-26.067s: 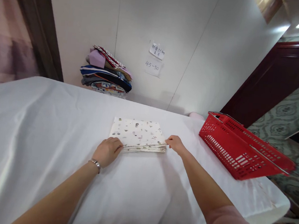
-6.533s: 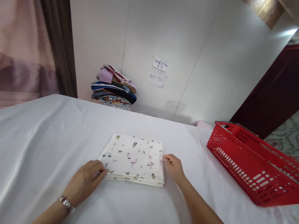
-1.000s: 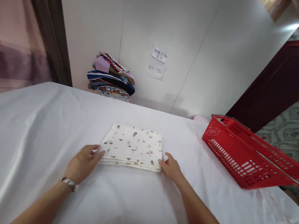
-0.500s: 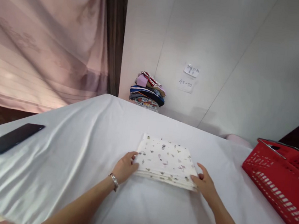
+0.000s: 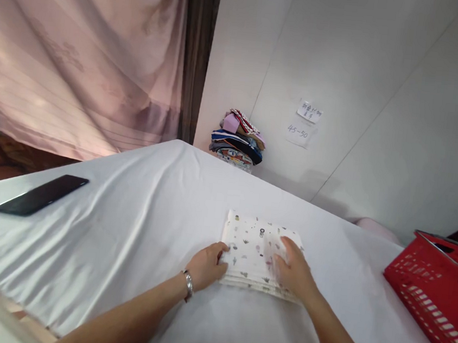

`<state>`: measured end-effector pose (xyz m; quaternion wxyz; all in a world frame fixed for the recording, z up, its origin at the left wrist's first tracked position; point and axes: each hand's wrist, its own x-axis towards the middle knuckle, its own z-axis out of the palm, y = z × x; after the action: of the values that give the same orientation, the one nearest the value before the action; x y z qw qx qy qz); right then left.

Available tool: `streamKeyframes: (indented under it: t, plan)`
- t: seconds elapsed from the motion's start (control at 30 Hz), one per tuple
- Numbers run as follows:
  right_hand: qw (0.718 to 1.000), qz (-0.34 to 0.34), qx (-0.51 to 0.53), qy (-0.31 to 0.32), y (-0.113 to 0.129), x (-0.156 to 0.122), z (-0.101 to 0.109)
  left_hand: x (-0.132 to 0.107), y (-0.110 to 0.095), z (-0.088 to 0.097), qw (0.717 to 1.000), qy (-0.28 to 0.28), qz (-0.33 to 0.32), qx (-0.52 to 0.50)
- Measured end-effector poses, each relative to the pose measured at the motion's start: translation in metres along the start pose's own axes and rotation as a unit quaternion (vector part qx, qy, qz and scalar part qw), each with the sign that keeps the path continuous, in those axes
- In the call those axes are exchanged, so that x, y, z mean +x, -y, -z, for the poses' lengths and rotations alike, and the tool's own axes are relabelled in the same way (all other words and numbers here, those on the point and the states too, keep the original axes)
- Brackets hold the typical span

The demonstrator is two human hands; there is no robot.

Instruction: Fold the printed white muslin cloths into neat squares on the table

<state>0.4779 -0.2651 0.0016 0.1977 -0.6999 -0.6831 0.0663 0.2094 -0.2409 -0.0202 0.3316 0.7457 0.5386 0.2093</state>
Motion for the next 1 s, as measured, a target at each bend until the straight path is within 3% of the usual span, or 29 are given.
streamKeyframes:
  t: [0.1,0.17,0.27,0.37,0.5,0.63,1.0]
  plan:
    - [0.995,0.083,0.014,0.045,0.042,0.030,-0.018,0.000,0.001,0.000,1.000,0.013,-0.004,0.008]
    - [0.992,0.122,0.007,0.037,0.062,0.053,-0.030,-0.001,0.001,0.000,1.000,0.020,-0.007,0.012]
    - [0.992,0.125,-0.022,0.026,0.080,0.086,-0.050,-0.001,0.000,0.002,0.999,0.028,-0.011,0.020]
    - [0.988,0.102,-0.065,0.095,0.086,0.105,-0.073,-0.002,-0.001,0.004,0.999,0.042,-0.011,0.028]
    - [0.979,0.102,-0.098,0.147,0.086,0.109,-0.090,-0.002,-0.001,0.005,0.998,0.047,-0.023,0.035]
    - [0.975,0.097,-0.101,0.174,0.087,0.112,-0.085,-0.004,0.000,0.003,0.996,0.052,-0.044,0.054]
    - [0.972,0.149,-0.100,0.149,0.102,0.111,-0.099,-0.002,0.002,0.001,0.993,0.060,-0.042,0.092]
